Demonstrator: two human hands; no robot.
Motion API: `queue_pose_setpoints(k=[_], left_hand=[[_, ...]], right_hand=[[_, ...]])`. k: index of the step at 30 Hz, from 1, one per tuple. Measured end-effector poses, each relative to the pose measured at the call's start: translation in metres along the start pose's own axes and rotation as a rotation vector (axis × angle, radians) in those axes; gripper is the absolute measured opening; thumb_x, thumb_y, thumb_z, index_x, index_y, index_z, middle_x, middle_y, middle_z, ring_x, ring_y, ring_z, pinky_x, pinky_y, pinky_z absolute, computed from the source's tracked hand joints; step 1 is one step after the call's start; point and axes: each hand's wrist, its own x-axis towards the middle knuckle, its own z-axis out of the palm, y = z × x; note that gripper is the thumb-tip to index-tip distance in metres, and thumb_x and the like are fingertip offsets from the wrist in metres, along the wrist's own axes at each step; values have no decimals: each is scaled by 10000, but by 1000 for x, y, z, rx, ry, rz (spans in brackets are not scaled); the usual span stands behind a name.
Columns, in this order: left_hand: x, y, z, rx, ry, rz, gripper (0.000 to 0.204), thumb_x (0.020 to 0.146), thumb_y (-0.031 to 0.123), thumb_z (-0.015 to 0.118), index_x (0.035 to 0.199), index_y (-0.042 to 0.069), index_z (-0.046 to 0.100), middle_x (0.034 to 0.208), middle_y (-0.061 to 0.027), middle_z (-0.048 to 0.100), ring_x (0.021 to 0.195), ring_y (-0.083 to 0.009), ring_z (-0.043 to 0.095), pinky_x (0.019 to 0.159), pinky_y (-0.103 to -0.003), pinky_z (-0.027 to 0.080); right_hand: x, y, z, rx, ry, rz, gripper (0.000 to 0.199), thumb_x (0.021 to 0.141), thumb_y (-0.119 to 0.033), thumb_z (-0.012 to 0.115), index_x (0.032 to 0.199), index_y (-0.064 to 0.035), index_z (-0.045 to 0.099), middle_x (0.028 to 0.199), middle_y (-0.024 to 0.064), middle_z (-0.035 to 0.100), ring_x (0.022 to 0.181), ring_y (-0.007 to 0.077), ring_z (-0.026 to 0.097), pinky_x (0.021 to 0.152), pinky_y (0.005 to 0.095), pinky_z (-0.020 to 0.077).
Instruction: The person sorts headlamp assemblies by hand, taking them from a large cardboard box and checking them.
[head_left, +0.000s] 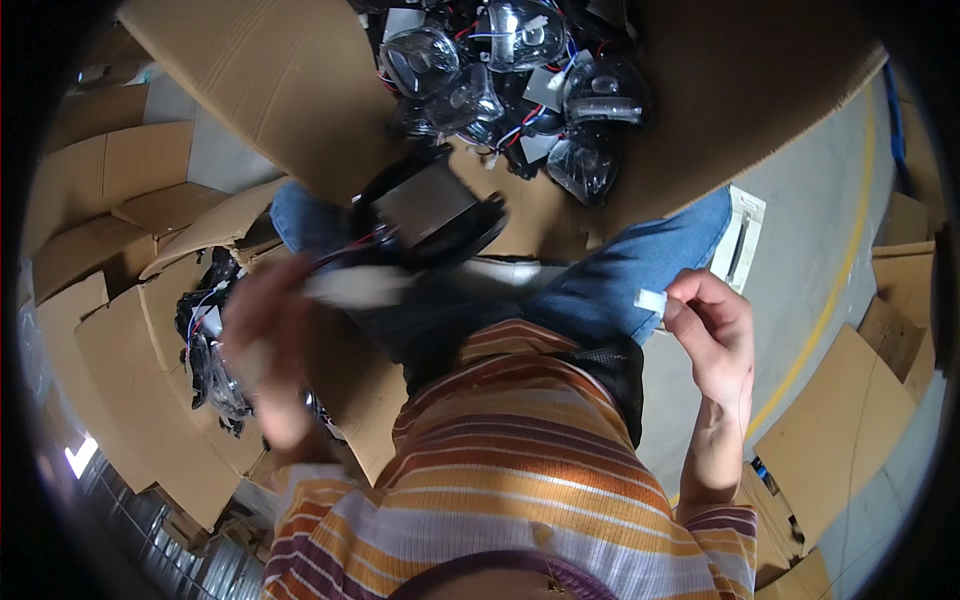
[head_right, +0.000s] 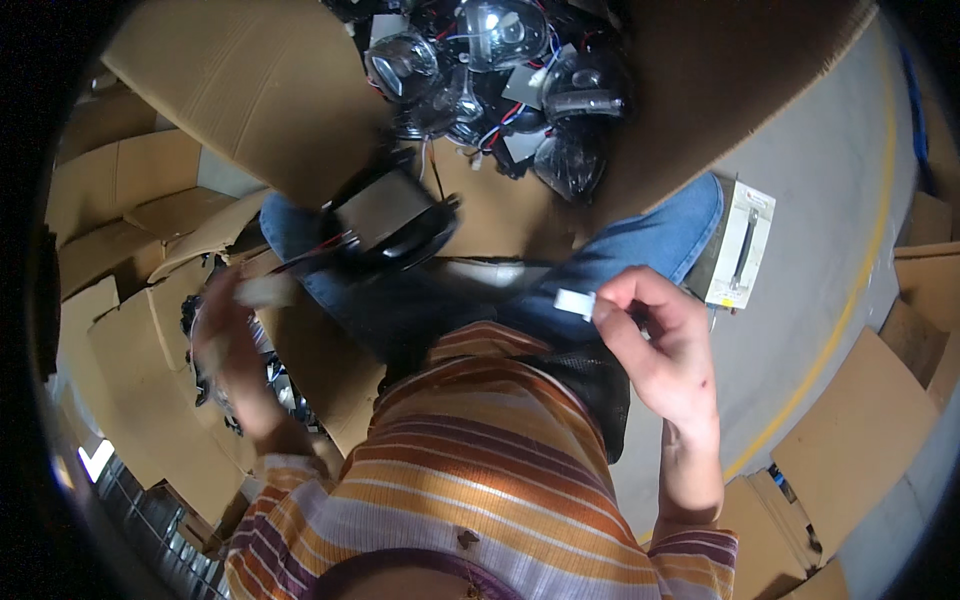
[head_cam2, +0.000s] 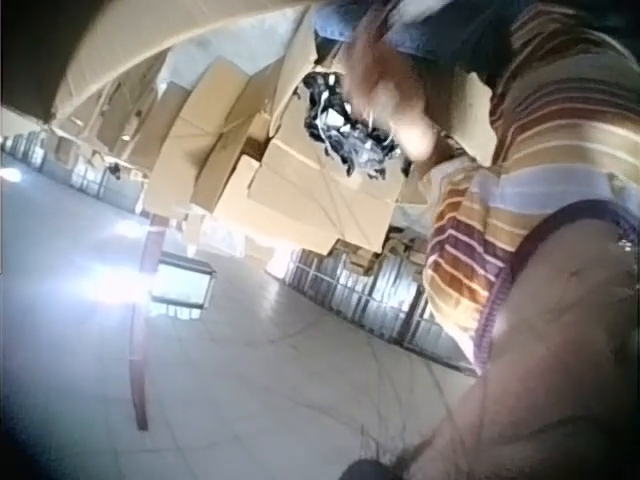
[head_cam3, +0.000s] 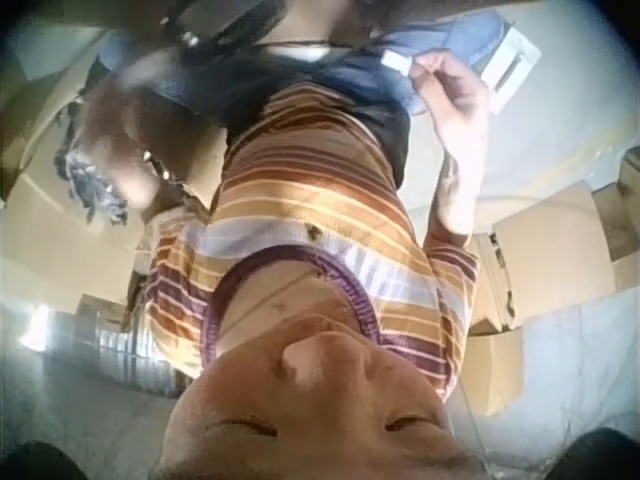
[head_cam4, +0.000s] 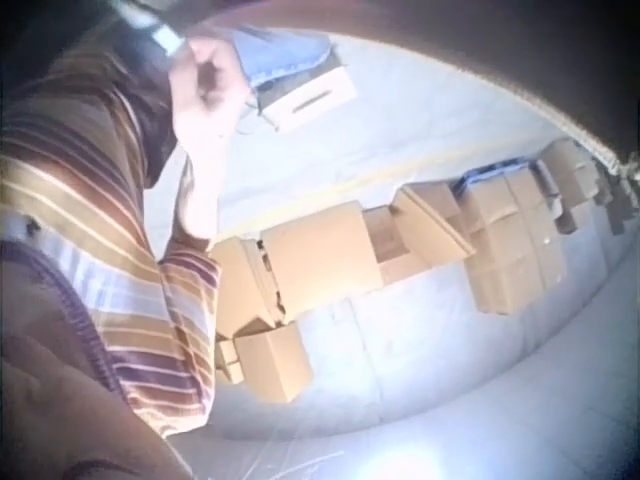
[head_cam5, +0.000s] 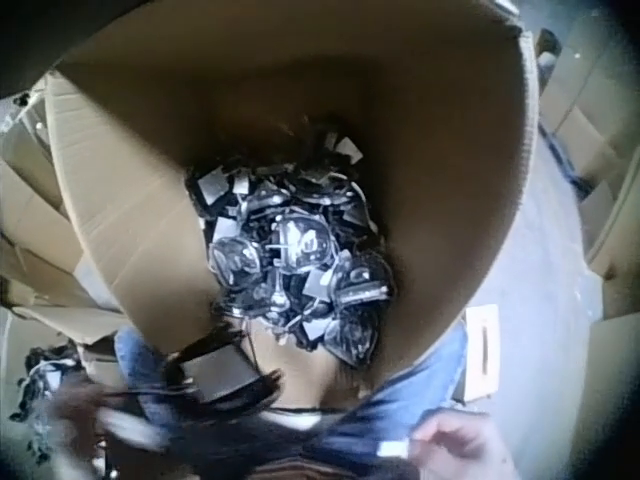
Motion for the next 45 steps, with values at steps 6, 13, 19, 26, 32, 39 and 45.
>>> queue_pose_setpoints(k=[6, 13, 19, 26, 32, 39, 45], left_hand=[[-50, -2, -167, 495, 697, -469, 295, 838, 206, 471, 1071, 39, 541, 772, -21, 520, 703, -82, 446, 641, -223, 368], [-81, -75, -169, 1170, -209, -614, 354, 743, 162, 574, 1066, 32, 510, 1064, -128, 504, 961, -251, 498, 823, -319, 392], [69, -42, 45, 151, -263, -8, 317, 695, 87, 574, 1008, 62, 533, 954, -147, 539, 892, -295, 516, 755, -337, 420], [203, -92, 241, 324, -429, 24, 447, 675, 177, 607, 1055, 15, 436, 1028, -149, 478, 948, -307, 480, 780, -363, 418], [234, -131, 293, 354, -606, -198, 485, 677, 127, 557, 1102, 11, 356, 1092, -184, 443, 986, -336, 470, 832, -381, 400], [221, -116, 296, 218, -496, -216, 446, 681, 168, 580, 1040, 25, 356, 872, -204, 543, 819, -346, 548, 718, -420, 443], [190, -145, 287, 284, -555, 1, 246, 722, 213, 508, 865, 14, 488, 792, -189, 579, 741, -325, 572, 641, -425, 447]], right_hand=[[2, 11, 11, -159, -132, -13, 18, 741, 0, 540, 752, -14, 535, 661, -26, 513, 607, 36, 447, 565, 175, 372], [2, 12, 28, -248, -199, -64, 36, 745, -40, 549, 760, -8, 547, 642, 3, 540, 582, 51, 477, 548, 194, 405], [0, 17, 22, -204, -157, -84, 46, 748, -49, 543, 756, -4, 547, 604, 0, 528, 541, 45, 464, 507, 194, 391], [14, 28, 11, -190, -121, -20, 55, 748, -70, 552, 764, -17, 556, 598, -5, 519, 540, 42, 453, 498, 199, 383], [24, 29, 7, -140, -129, 69, 69, 752, -73, 548, 786, -15, 562, 632, -2, 537, 603, 46, 478, 553, 200, 403], [37, 35, 4, -136, -121, 98, 73, 733, -54, 555, 795, -17, 566, 675, 2, 551, 621, 60, 486, 574, 205, 407], [39, 37, 12, -62, -191, 53, 66, 779, -56, 537, 825, -16, 563, 734, -18, 553, 666, 43, 486, 594, 185, 400]])
